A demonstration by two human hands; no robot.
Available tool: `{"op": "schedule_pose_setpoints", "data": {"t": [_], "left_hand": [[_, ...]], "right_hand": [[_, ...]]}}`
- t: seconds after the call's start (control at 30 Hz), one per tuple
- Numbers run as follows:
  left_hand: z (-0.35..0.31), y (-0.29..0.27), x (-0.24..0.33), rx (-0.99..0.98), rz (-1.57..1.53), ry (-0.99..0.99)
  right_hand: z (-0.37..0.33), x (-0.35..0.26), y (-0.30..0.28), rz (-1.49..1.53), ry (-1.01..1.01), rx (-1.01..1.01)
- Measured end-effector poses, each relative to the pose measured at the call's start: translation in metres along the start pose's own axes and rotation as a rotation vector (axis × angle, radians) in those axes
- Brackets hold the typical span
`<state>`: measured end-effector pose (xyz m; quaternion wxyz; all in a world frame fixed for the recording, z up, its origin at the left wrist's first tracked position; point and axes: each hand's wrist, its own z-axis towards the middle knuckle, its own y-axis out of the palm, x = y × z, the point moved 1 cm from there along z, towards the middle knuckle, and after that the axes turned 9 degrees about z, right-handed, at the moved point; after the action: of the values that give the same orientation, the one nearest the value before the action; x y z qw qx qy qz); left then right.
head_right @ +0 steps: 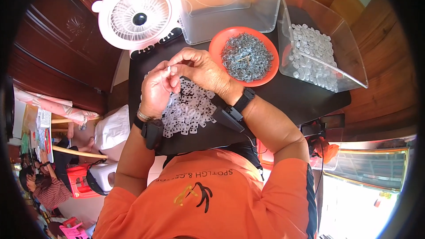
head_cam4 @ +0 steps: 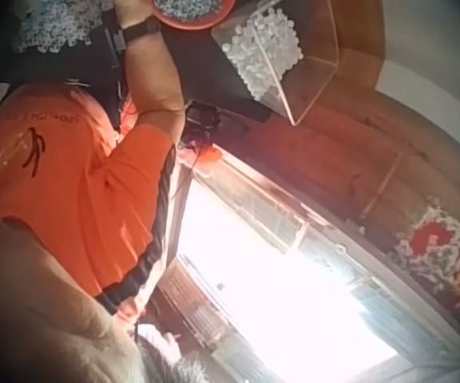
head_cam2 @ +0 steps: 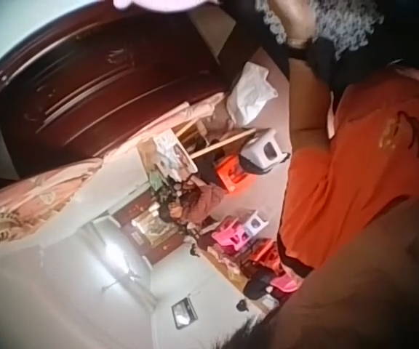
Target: Manually inserting small metal screws into white plastic ring components on a table.
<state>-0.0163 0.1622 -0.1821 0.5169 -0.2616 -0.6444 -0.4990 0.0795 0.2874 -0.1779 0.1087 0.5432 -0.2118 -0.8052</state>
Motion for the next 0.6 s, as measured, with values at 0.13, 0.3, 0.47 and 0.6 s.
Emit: {"op": "schedule_pose_setpoints", "data": {"t": [0.13,0.3,0.47,0.6], "left_hand": [[-0.001,-0.005,-0.003,-0.063,-0.046,-0.043],[-0.001,0.001,-0.004,0.014,0.047,-0.029],[-0.002,0.006,-0.001,0.191,0.319,0.095],[-0.002,0.005,0.0,0.162,0.426,0.151]], "right_hand": [[0.001,0.002,-0.001,-0.116,0.013,0.0],[-0.001,-0.007,0.003,-0.344,0.055,0.087],[-0.001,-0.017,0.007,-0.902,-0.065,0.181],[-0.002,-0.014,0.006,-0.783,-0.08,0.17]]}}
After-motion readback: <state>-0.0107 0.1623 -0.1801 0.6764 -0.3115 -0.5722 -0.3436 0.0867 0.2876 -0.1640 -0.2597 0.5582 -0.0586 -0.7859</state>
